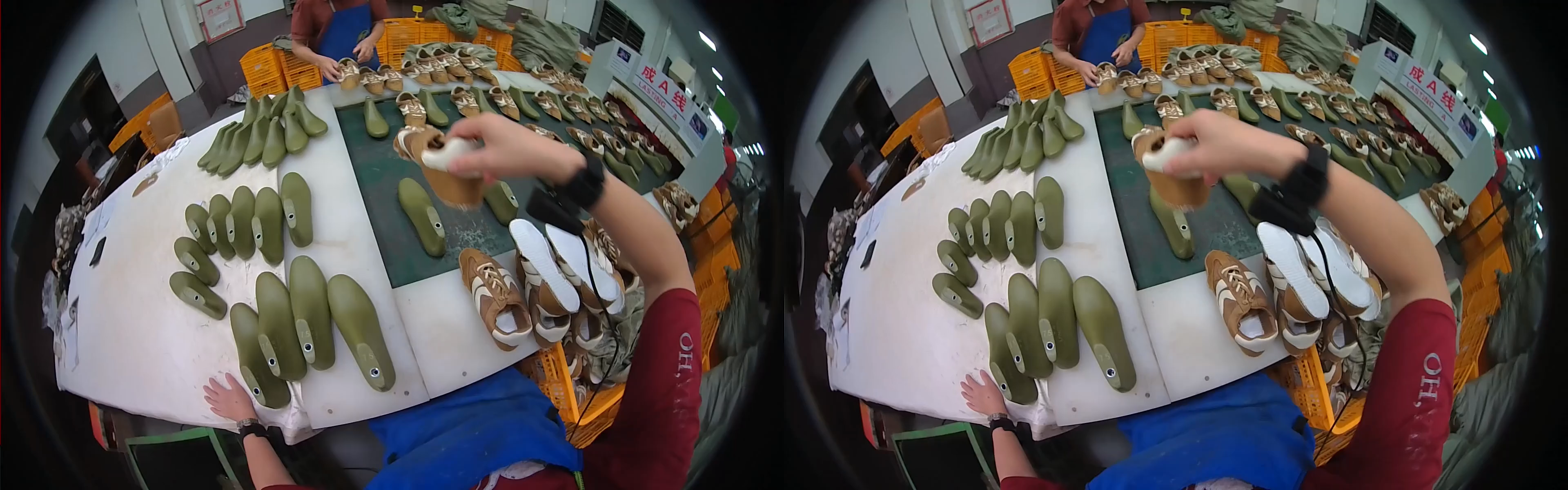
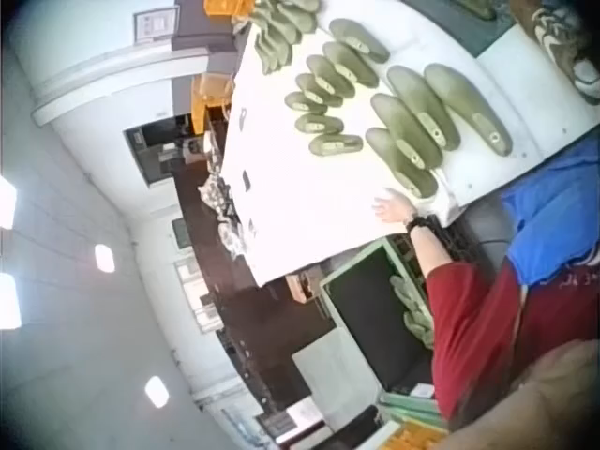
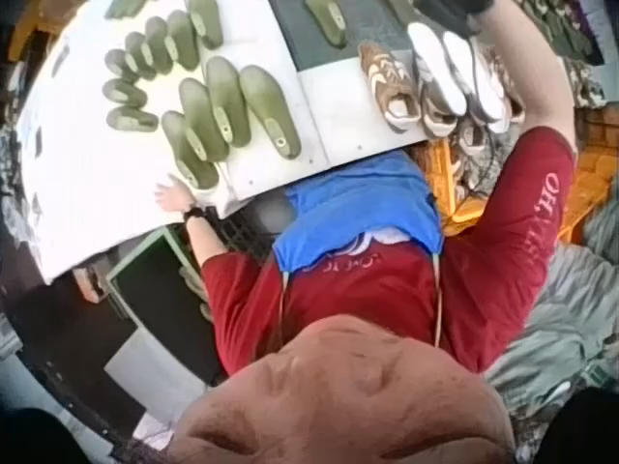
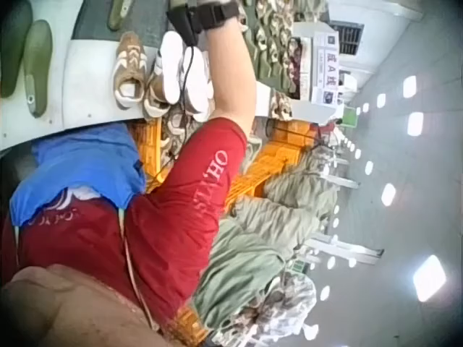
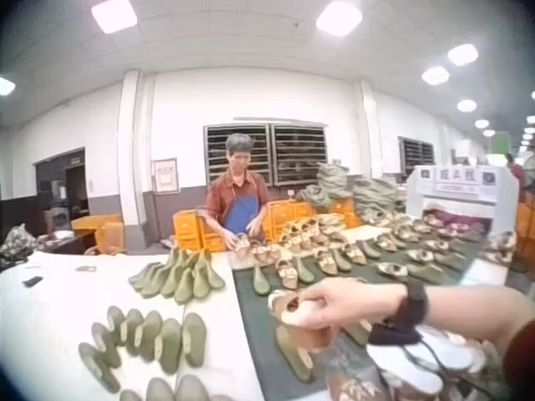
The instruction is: Pairing shoe uppers with lasts and organizing them on an assembly line.
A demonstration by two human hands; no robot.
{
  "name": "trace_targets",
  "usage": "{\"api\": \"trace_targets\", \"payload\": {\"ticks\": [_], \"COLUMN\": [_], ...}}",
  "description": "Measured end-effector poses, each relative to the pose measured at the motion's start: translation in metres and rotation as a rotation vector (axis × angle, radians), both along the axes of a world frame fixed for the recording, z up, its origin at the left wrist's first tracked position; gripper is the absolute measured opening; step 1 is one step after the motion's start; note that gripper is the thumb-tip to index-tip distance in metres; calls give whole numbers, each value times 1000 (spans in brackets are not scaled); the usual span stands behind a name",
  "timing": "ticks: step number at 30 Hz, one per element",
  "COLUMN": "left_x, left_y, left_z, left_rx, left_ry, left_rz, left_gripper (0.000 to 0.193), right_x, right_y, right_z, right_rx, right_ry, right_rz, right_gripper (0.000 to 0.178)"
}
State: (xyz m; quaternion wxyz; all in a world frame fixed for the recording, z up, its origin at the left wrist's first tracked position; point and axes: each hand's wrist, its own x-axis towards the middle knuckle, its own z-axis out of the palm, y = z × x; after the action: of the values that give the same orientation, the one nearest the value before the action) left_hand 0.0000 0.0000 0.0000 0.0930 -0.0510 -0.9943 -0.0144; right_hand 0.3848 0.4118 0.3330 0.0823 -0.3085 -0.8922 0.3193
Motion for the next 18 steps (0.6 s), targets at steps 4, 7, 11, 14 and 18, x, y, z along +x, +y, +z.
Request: {"api": "trace_targets", "payload": {"ticks": [4,7,11,14,18], "left_x": [-15,-11,-7,-9,-10], "left_y": [-4,3,4,-1,-1], "left_z": [7,2,4,-1,-3], "left_rx": [-1,27,46,23,23], "left_ry": [40,40,11,7,19], "left_rz": [-6,-10,11,17,0], "left_gripper": [53,53,52,54,54], "right_x": [-75,-108,-148,-166,-161], "right_y": [56,108,116,130,138], "right_z": [-51,-130,-213,-255,-295], "right_rx": [-84,-115,-1,77,59], "right_ry": [1,40,-68,-165,234], "right_rz": [-133,-131,-292,-371,-451], "right_gripper": [38,37,37,32,50]}}
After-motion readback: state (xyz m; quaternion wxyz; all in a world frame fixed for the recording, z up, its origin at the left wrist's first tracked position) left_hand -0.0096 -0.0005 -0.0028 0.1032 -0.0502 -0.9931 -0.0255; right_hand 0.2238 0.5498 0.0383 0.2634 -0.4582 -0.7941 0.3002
